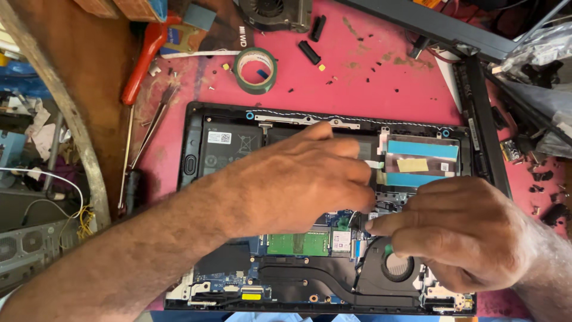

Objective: The person manipulates internal components of a laptop with their hands, including reconnecting ribbon cables and pressing down on various internal parts while the laptop lies open on a workbench.

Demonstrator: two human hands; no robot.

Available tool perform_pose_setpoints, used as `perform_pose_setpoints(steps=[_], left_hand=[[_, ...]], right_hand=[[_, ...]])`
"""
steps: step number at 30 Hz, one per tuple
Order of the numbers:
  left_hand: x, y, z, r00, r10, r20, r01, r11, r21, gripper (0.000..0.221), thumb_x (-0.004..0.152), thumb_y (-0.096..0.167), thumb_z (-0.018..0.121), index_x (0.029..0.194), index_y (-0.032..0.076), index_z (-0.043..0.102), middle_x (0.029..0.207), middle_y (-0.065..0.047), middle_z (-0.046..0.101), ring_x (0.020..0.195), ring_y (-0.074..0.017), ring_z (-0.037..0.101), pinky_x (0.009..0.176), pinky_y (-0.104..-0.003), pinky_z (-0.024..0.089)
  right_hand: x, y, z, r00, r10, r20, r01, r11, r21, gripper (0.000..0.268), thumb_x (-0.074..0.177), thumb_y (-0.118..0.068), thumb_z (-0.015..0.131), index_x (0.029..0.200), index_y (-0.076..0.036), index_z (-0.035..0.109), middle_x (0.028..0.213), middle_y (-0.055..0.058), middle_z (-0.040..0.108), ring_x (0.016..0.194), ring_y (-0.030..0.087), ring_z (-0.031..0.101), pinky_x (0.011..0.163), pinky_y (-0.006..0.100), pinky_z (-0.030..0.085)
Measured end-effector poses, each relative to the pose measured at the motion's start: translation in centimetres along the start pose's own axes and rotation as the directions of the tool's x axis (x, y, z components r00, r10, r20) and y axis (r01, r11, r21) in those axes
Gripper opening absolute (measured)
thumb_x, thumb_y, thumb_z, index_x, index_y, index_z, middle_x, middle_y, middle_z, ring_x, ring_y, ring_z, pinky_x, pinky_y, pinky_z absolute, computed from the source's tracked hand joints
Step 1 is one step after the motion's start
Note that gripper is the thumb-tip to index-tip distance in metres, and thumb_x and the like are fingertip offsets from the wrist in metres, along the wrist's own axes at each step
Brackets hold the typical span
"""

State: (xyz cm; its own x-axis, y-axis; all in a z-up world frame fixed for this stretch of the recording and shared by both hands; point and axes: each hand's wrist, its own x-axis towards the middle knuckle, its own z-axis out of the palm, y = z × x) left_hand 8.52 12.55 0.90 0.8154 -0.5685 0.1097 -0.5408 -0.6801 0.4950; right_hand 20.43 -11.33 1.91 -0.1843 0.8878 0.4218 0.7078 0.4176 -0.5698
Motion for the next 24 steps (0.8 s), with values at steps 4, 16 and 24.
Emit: perform_pose_setpoints(steps=[4, 16, 24], left_hand=[[-0.2, -0.2, 0.1, 0.993, 0.012, -0.117, -0.023, 0.995, -0.100, 0.048, 0.069, 0.003, 0.069, 0.114, 0.020, 0.073, 0.106, 0.007, 0.067, 0.110, -0.0178, 0.056, 0.107, -0.049, 0.035], [0.9, 1.9, -0.8, 0.992, -0.123, 0.013, 0.124, 0.988, -0.088, 0.028, 0.084, 0.040, 0.078, 0.089, 0.013, 0.076, 0.094, 0.000, 0.064, 0.098, -0.0220, 0.052, 0.087, -0.045, 0.035], [1.2, 2.4, -0.2, 0.996, -0.082, -0.021, 0.078, 0.985, -0.156, 0.014, 0.086, 0.026, 0.076, 0.091, 0.013, 0.074, 0.130, -0.011, 0.058, 0.127, -0.0306, 0.046, 0.103, -0.047, 0.031]], right_hand=[[-1.0, 0.6, 0.1, 0.995, -0.005, -0.097, -0.004, 0.995, -0.095, 0.035, 0.070, 0.008, 0.059, 0.102, -0.004, 0.058, 0.098, 0.018, 0.077, 0.059, 0.017, 0.067, 0.051, 0.034, 0.054], [-0.4, -0.1, -0.5, 0.926, 0.009, -0.378, -0.104, 0.967, -0.233, 0.025, 0.080, 0.011, 0.059, 0.098, -0.005, 0.054, 0.098, 0.015, 0.075, 0.064, 0.019, 0.071, 0.059, 0.033, 0.058], [-0.6, 0.0, -0.6, 0.932, -0.010, -0.362, -0.091, 0.961, -0.261, 0.030, 0.077, 0.012, 0.060, 0.101, -0.005, 0.060, 0.101, 0.012, 0.075, 0.073, 0.027, 0.072, 0.065, 0.037, 0.058]])
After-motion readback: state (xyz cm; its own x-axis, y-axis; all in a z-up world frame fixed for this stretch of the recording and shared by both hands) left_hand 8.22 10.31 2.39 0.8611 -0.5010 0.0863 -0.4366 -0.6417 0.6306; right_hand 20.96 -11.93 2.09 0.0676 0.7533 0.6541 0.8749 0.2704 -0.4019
